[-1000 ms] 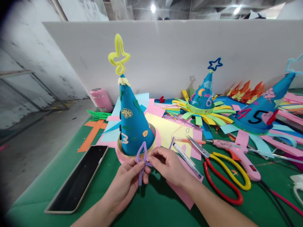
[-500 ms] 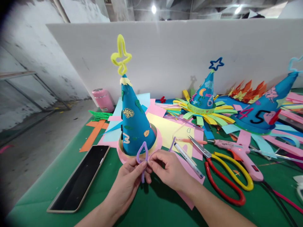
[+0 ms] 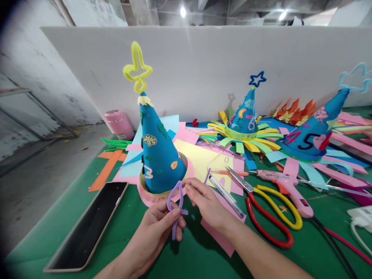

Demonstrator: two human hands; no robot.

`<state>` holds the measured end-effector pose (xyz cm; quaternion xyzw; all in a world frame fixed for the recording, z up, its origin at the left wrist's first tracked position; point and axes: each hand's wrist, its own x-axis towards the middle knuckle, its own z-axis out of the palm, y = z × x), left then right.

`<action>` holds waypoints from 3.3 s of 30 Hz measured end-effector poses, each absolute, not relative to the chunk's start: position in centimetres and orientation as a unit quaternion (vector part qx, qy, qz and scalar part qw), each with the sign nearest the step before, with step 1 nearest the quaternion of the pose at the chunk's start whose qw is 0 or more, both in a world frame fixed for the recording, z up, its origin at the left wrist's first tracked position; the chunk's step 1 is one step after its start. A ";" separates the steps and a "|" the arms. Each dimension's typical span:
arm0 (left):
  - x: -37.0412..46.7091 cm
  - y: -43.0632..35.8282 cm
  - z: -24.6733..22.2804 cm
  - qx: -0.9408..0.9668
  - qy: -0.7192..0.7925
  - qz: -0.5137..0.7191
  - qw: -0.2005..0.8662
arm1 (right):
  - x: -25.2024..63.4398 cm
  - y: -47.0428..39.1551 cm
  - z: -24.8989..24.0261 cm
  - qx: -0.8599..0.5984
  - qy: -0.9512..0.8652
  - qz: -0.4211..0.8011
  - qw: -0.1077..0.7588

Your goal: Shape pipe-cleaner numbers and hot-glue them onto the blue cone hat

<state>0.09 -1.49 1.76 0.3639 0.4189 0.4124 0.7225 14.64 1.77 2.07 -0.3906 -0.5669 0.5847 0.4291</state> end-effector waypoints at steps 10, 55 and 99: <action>0.0 -1.5 1.3 0.342 0.402 0.417 0.740 | 18.1 5.5 1.7 -0.488 -0.352 0.359 0.714; 0.2 -1.1 1.3 0.328 0.424 0.474 0.699 | 13.7 0.8 1.9 -0.343 -0.586 0.620 0.395; -1.4 -0.8 2.3 0.763 0.426 0.486 0.013 | 14.5 1.0 2.5 -0.401 -0.653 0.487 0.418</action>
